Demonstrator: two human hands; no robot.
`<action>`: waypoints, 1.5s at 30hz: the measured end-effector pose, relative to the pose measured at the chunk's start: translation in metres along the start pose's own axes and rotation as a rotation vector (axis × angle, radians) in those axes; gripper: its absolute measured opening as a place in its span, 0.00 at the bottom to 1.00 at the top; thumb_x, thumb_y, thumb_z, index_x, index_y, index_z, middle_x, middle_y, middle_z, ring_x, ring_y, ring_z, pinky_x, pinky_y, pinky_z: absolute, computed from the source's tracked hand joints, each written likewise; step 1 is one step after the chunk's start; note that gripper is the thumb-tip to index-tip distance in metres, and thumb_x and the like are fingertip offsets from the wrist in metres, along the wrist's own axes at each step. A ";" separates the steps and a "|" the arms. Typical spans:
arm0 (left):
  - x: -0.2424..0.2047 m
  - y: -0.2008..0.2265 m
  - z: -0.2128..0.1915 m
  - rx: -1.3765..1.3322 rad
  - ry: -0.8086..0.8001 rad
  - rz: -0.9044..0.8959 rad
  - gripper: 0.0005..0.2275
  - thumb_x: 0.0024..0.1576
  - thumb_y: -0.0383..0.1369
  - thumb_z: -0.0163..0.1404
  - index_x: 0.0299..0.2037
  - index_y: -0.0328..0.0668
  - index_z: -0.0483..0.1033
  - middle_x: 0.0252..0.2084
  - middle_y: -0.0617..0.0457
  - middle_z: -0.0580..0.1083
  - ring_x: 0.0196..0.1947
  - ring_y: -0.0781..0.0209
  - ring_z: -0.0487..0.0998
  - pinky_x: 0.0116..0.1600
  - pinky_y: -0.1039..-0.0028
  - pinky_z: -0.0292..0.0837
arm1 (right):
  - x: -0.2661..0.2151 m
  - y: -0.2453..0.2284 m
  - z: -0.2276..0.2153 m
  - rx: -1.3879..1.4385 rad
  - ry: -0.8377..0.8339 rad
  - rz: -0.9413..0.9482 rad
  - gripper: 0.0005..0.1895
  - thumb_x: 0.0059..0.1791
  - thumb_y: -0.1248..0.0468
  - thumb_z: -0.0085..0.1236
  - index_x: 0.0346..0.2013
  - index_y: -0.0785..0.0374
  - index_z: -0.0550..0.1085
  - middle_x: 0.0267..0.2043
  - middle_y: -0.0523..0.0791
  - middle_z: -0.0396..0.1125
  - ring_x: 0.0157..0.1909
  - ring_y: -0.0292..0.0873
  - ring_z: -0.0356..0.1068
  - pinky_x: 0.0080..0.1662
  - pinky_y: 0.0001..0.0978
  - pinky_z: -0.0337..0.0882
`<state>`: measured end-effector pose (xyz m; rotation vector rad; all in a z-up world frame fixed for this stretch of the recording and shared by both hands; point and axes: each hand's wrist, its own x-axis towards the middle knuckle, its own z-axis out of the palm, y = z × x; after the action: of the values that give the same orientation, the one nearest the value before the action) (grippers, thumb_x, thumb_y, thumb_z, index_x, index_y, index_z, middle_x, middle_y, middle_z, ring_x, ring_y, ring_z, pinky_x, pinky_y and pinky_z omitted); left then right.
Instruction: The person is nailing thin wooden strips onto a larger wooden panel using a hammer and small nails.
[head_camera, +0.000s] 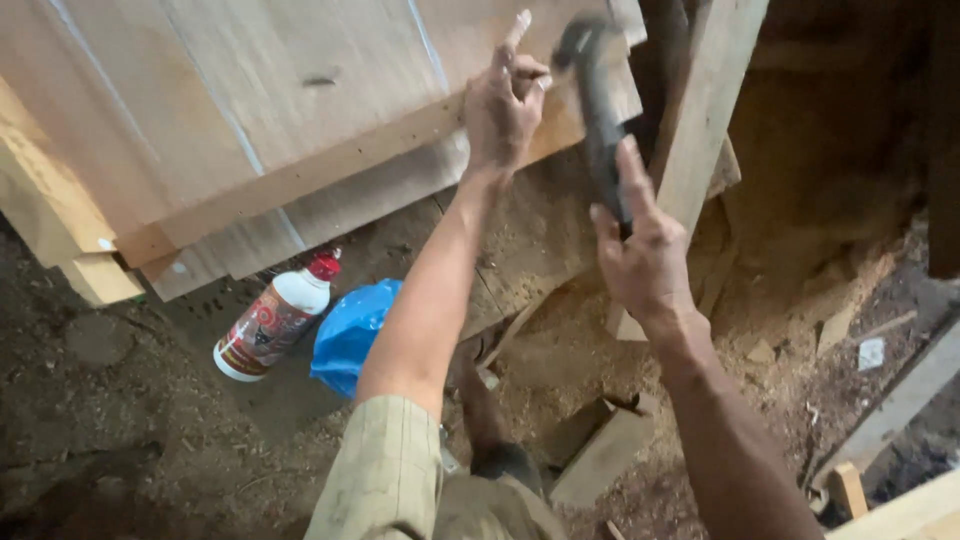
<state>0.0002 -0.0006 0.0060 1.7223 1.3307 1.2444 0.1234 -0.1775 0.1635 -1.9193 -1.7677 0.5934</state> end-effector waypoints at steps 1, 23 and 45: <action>0.001 0.000 0.000 0.002 0.011 0.010 0.36 0.55 0.26 0.65 0.70 0.59 0.56 0.37 0.70 0.85 0.33 0.76 0.86 0.44 0.81 0.85 | 0.004 -0.007 -0.008 0.000 0.007 -0.014 0.43 0.55 0.70 0.59 0.78 0.51 0.46 0.77 0.50 0.56 0.45 0.46 0.79 0.47 0.31 0.81; 0.043 -0.137 -0.230 0.470 -0.079 0.157 0.06 0.49 0.24 0.62 0.35 0.41 0.84 0.38 0.47 0.75 0.39 0.48 0.78 0.49 0.65 0.74 | 0.002 -0.011 0.024 0.094 0.335 0.034 0.11 0.59 0.63 0.47 0.53 0.63 0.60 0.37 0.52 0.63 0.27 0.47 0.66 0.29 0.40 0.72; 0.046 -0.141 -0.249 0.533 -0.102 0.002 0.05 0.54 0.32 0.56 0.36 0.48 0.87 0.41 0.52 0.83 0.48 0.51 0.80 0.67 0.66 0.65 | -0.298 -0.002 0.076 -0.026 -0.078 0.997 0.21 0.45 0.52 0.59 0.49 0.56 0.74 0.33 0.52 0.69 0.37 0.56 0.67 0.43 0.45 0.65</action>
<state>-0.2809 0.0678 -0.0150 2.1079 1.7017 0.8294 0.0520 -0.4709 0.1052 -2.7567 -0.7293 0.9580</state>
